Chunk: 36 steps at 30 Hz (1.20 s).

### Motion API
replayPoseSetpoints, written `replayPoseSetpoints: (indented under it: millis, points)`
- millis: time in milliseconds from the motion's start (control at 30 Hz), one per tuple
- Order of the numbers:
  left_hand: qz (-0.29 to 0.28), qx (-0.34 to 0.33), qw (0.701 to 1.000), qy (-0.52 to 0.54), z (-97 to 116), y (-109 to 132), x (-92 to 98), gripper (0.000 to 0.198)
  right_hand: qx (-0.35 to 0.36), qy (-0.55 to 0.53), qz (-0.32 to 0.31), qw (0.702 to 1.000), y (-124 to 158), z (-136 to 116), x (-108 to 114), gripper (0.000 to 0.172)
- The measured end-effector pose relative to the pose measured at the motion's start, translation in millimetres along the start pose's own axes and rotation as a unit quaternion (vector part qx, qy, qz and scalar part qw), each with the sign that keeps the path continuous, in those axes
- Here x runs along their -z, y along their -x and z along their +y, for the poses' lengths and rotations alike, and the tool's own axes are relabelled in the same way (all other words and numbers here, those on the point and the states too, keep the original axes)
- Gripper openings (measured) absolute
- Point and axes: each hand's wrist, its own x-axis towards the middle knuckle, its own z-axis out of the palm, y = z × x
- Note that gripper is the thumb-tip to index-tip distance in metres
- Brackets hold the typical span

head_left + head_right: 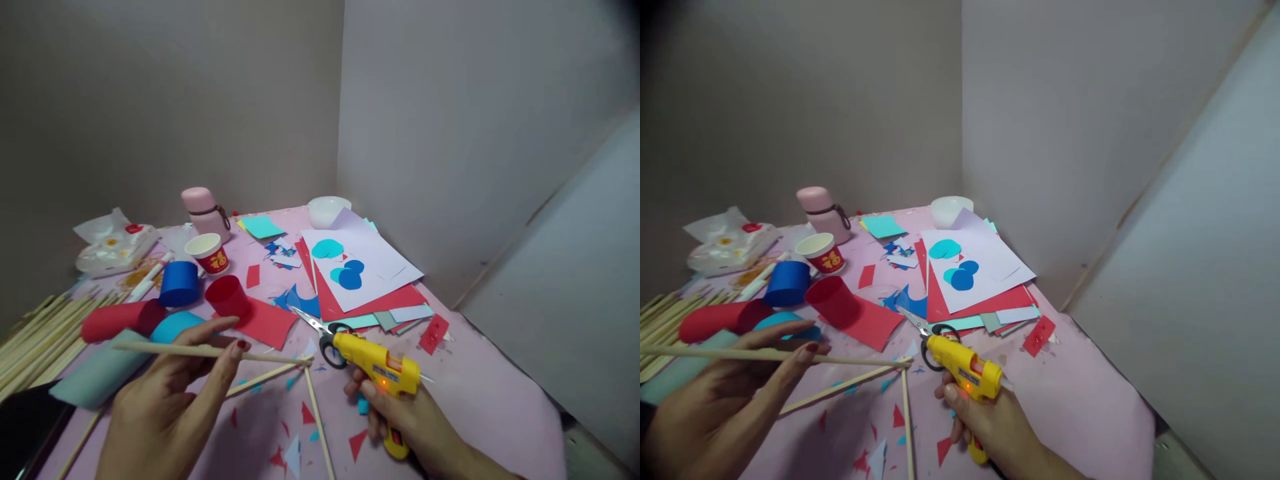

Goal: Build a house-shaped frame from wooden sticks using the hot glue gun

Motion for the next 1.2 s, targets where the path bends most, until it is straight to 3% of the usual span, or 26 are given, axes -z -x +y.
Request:
replayPoseSetpoints:
  millis: [100, 467, 667, 833, 1200]
  points:
    - [-0.026, 0.004, 1.000, -0.004, 3, 0, 3.4, 0.032, -0.004, 0.002, 0.011, 1.000, 2, 1, -2, 0.044]
    - [-0.017, 0.015, 1.000, -0.010, 11, -1, 6.3, 0.039, -0.014, 0.001, 0.014, 1.000, 5, -1, -4, 0.046]
    - [-0.047, 0.033, 0.998, 0.016, 9, 1, 8.2, 0.025, -0.015, 0.015, 0.020, 1.000, 5, 0, -4, 0.046]
    - [-0.045, 0.031, 0.998, 0.016, 11, 0, 7.1, 0.026, -0.020, 0.023, 0.017, 0.999, 5, 1, -3, 0.045]
    - [-0.042, 0.029, 0.999, 0.005, 11, 0, 7.4, 0.032, -0.019, -0.048, -0.040, 0.998, -7, -6, -17, 0.043]
